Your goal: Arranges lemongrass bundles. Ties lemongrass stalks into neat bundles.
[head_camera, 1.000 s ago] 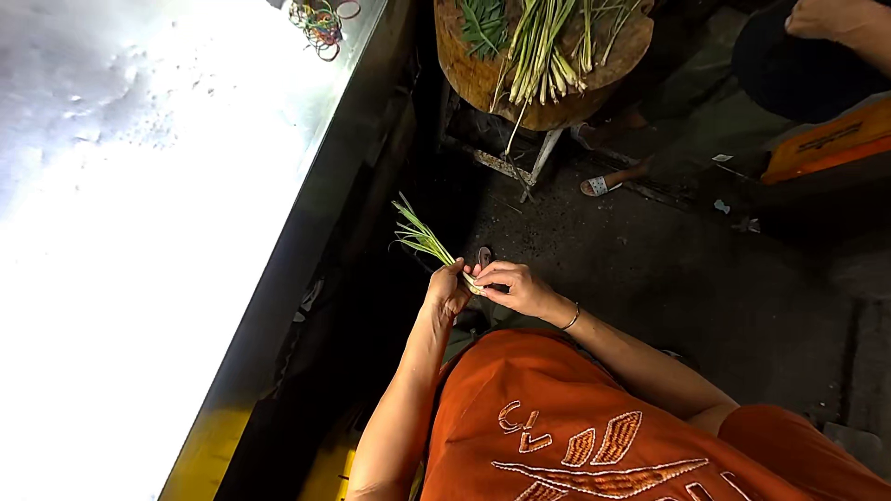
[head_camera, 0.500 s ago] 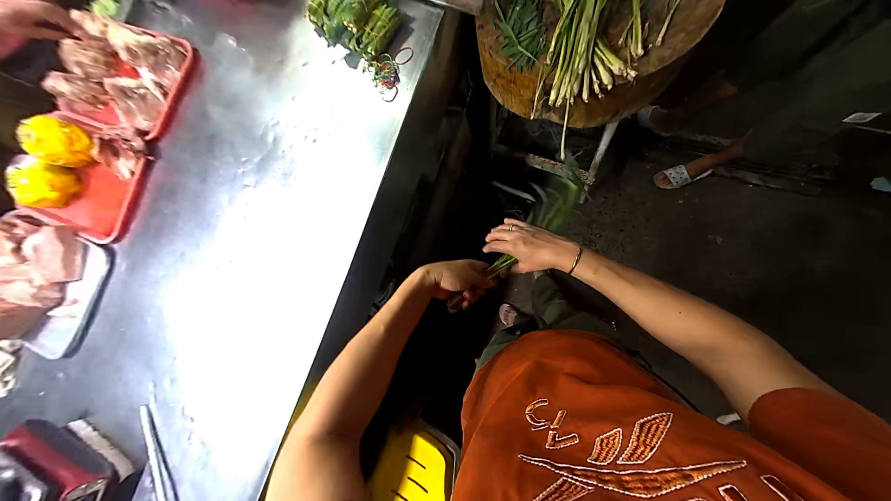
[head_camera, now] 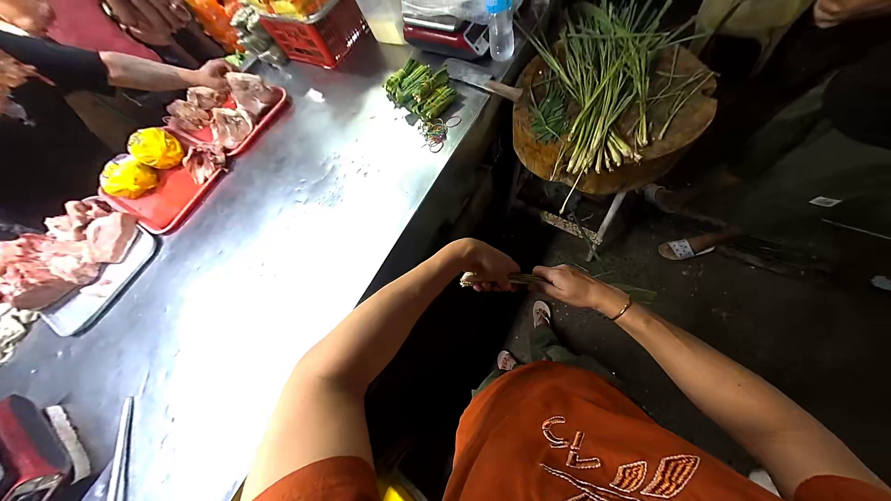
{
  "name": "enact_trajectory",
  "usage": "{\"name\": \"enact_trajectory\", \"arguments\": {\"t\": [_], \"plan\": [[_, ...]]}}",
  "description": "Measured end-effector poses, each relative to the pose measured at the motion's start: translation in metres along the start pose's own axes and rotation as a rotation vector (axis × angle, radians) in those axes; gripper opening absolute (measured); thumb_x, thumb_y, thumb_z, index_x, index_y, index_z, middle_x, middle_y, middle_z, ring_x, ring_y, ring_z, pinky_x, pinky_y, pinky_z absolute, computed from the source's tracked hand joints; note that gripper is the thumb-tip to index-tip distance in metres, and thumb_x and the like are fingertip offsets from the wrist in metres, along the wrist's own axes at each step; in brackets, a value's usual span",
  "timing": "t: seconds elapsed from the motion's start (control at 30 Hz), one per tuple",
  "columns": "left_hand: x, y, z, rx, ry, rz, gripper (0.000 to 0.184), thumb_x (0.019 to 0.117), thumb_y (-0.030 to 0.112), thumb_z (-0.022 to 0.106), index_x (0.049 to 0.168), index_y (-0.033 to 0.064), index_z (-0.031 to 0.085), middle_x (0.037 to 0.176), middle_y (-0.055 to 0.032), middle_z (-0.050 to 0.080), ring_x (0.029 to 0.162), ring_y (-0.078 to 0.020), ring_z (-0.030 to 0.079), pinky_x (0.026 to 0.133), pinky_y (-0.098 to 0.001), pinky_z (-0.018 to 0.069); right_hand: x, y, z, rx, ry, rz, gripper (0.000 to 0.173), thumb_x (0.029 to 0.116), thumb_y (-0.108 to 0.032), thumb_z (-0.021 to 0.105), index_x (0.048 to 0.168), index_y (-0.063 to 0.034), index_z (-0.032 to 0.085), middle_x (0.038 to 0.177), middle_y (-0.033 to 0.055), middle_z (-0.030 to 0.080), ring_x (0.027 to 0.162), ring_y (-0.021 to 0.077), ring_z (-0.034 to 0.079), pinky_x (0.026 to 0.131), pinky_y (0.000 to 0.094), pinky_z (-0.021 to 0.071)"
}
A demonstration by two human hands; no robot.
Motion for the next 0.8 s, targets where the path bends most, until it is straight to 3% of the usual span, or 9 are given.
{"name": "enact_trajectory", "arguments": {"t": [0.07, 0.17, 0.27, 0.37, 0.5, 0.6, 0.67, 0.73, 0.8], "plan": [[-0.010, 0.011, -0.002, -0.002, 0.013, 0.016, 0.018, 0.1089, 0.014, 0.047, 0.122, 0.0044, 0.056, 0.074, -0.0026, 0.052, 0.050, -0.0048, 0.043, 0.047, -0.0182, 0.0359, -0.010, -0.010, -0.008, -0.124, 0.082, -0.034, 0.048, 0.1101, -0.039, 0.043, 0.104, 0.0050, 0.063, 0.081, 0.0207, 0.066, 0.080, 0.0379, 0.069, 0.074, 0.0546, 0.0540], [-0.011, 0.009, -0.008, -0.193, 0.011, 0.104, 0.034, 0.1117, 0.032, 0.042, 0.123, 0.0031, 0.056, 0.074, -0.0052, 0.061, 0.055, -0.0093, 0.058, 0.053, -0.0221, 0.0499, -0.018, -0.013, -0.013, -0.269, 0.204, -0.081, 0.052, 0.1100, -0.041, 0.040, 0.098, 0.0039, 0.064, 0.075, 0.0191, 0.065, 0.072, 0.0377, 0.070, 0.066, 0.0529, 0.0555], [-0.017, 0.015, -0.018, -0.301, 0.031, 0.102, 0.046, 0.1125, 0.041, 0.034, 0.128, 0.0056, 0.058, 0.089, -0.0087, 0.068, 0.066, -0.0147, 0.064, 0.062, -0.0298, 0.0545, -0.022, -0.014, -0.017, -0.357, 0.286, -0.124, 0.054, 0.1102, -0.042, 0.038, 0.092, 0.0027, 0.063, 0.070, 0.0169, 0.063, 0.065, 0.0356, 0.069, 0.059, 0.0498, 0.0551], [-0.020, 0.023, -0.023, -0.208, 0.076, 0.139, 0.045, 0.1128, 0.038, 0.034, 0.126, 0.0049, 0.061, 0.096, -0.0078, 0.070, 0.075, -0.0130, 0.064, 0.069, -0.0307, 0.0512, -0.023, -0.019, -0.024, -0.414, 0.314, -0.158, 0.052, 0.1096, -0.040, 0.041, 0.091, 0.0024, 0.064, 0.069, 0.0153, 0.063, 0.064, 0.0335, 0.069, 0.056, 0.0475, 0.0553], [-0.015, 0.033, -0.025, 0.010, 0.069, 0.243, 0.033, 0.1107, 0.026, 0.046, 0.126, 0.0001, 0.058, 0.103, -0.0094, 0.065, 0.086, -0.0134, 0.061, 0.081, -0.0316, 0.0506, -0.020, -0.027, -0.038, -0.381, 0.230, -0.081, 0.044, 0.1086, -0.035, 0.047, 0.096, 0.0018, 0.066, 0.076, 0.0172, 0.066, 0.072, 0.0357, 0.071, 0.063, 0.0510, 0.0565], [-0.013, 0.036, -0.019, 0.154, 0.165, 0.210, 0.028, 0.1100, 0.018, 0.048, 0.124, -0.0046, 0.057, 0.094, -0.0138, 0.063, 0.078, -0.0171, 0.061, 0.075, -0.0343, 0.0520, -0.016, -0.036, -0.052, -0.384, 0.167, -0.005, 0.038, 0.1091, -0.031, 0.047, 0.100, 0.0011, 0.065, 0.075, 0.0171, 0.066, 0.074, 0.0369, 0.071, 0.065, 0.0530, 0.0552], [-0.018, 0.040, -0.020, 0.252, 0.204, 0.178, 0.028, 0.1114, 0.022, 0.044, 0.120, -0.0022, 0.057, 0.090, -0.0124, 0.061, 0.075, -0.0182, 0.061, 0.073, -0.0353, 0.0517, -0.014, -0.033, -0.055, -0.434, 0.186, -0.012, 0.036, 0.1084, -0.032, 0.048, 0.097, -0.0020, 0.064, 0.069, 0.0131, 0.063, 0.068, 0.0333, 0.069, 0.061, 0.0503, 0.0548], [-0.021, 0.038, -0.018, 0.350, 0.292, 0.196, 0.033, 0.1116, 0.027, 0.044, 0.115, -0.0014, 0.059, 0.087, -0.0133, 0.060, 0.075, -0.0218, 0.060, 0.073, -0.0394, 0.0517, -0.009, -0.031, -0.057, -0.461, 0.225, -0.049, 0.036, 0.1073, -0.034, 0.050, 0.095, -0.0035, 0.065, 0.066, 0.0104, 0.061, 0.063, 0.0303, 0.068, 0.057, 0.0476, 0.0540], [-0.021, 0.031, -0.016, 0.429, 0.404, 0.211, 0.033, 0.1107, 0.027, 0.046, 0.119, -0.0014, 0.061, 0.100, -0.0190, 0.065, 0.093, -0.0319, 0.066, 0.085, -0.0516, 0.0524, -0.005, -0.038, -0.065, -0.401, 0.205, -0.022, 0.037, 0.1056, -0.037, 0.055, 0.103, -0.0023, 0.066, 0.071, 0.0128, 0.065, 0.069, 0.0321, 0.070, 0.063, 0.0501, 0.0559]]}}
Point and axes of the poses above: each hand's wrist, its own x-axis towards the middle knuckle, its own z-axis out of the palm, y = z × x, the point moved 1 cm from there along x, towards the middle knuckle
